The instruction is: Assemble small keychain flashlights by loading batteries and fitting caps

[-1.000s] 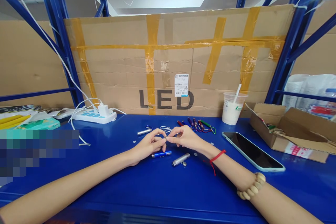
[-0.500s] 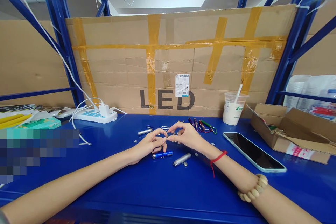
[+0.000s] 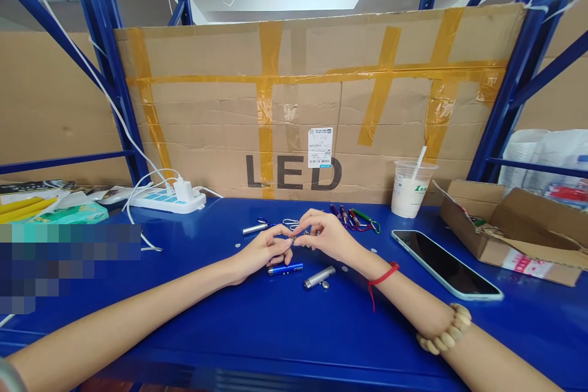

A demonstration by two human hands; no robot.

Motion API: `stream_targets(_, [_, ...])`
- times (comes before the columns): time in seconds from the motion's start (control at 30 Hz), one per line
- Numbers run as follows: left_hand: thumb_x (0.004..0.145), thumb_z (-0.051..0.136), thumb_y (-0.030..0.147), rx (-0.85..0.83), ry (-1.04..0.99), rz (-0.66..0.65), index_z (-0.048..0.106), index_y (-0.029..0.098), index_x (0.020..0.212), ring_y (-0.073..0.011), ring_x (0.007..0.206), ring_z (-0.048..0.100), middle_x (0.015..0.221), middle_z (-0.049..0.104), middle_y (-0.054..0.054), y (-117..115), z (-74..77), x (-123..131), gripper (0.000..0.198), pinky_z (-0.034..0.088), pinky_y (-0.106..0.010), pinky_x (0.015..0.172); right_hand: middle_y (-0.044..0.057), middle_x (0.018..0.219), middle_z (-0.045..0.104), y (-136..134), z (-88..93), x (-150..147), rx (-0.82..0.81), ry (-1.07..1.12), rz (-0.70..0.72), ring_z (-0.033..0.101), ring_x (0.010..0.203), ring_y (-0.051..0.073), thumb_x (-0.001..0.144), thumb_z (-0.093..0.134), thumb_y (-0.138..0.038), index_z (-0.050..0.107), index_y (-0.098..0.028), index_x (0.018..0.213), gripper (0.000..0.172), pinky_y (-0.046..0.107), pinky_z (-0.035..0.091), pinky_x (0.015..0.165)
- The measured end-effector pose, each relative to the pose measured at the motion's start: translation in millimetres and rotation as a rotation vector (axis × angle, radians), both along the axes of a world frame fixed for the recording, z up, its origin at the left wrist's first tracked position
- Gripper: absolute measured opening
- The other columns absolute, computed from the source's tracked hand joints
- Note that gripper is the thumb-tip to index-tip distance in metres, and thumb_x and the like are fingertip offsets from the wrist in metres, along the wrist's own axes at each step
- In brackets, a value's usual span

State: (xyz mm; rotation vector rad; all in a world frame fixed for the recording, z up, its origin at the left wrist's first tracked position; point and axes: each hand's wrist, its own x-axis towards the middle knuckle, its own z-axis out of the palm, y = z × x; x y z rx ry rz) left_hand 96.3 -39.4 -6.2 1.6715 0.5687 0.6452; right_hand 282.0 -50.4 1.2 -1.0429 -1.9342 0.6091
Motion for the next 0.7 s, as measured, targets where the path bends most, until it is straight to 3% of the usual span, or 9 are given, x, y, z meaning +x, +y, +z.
stream_targets(0.3, [0.076,0.057,0.047,-0.038,-0.009,0.007,0.050,0.012,0.100,-0.0057,0.047,0.034,0.057,0.052,0.003,-2.0,2.4,1.1,0.042,0.022,-0.022,0.050,0.002,0.079,0.051,0.7,-1.4,-1.4,-0.031,0.035,-0.024,0.051,0.051,0.006,0.059,0.073,-0.042,0.069,-0.016,0.069,0.029,0.020,0.048,0.043])
stream_targets(0.7, [0.078,0.053,0.047,0.002,0.015,-0.007,0.052,0.013,0.085,-0.0053,0.046,0.032,0.056,0.050,0.004,-1.7,1.2,1.3,0.035,0.022,-0.022,0.049,0.002,0.072,0.055,-6.0,4.4,-7.6,-0.112,0.030,-0.066,0.049,0.047,0.006,0.059,0.071,-0.047,0.068,-0.015,0.060,0.032,0.021,0.044,0.040])
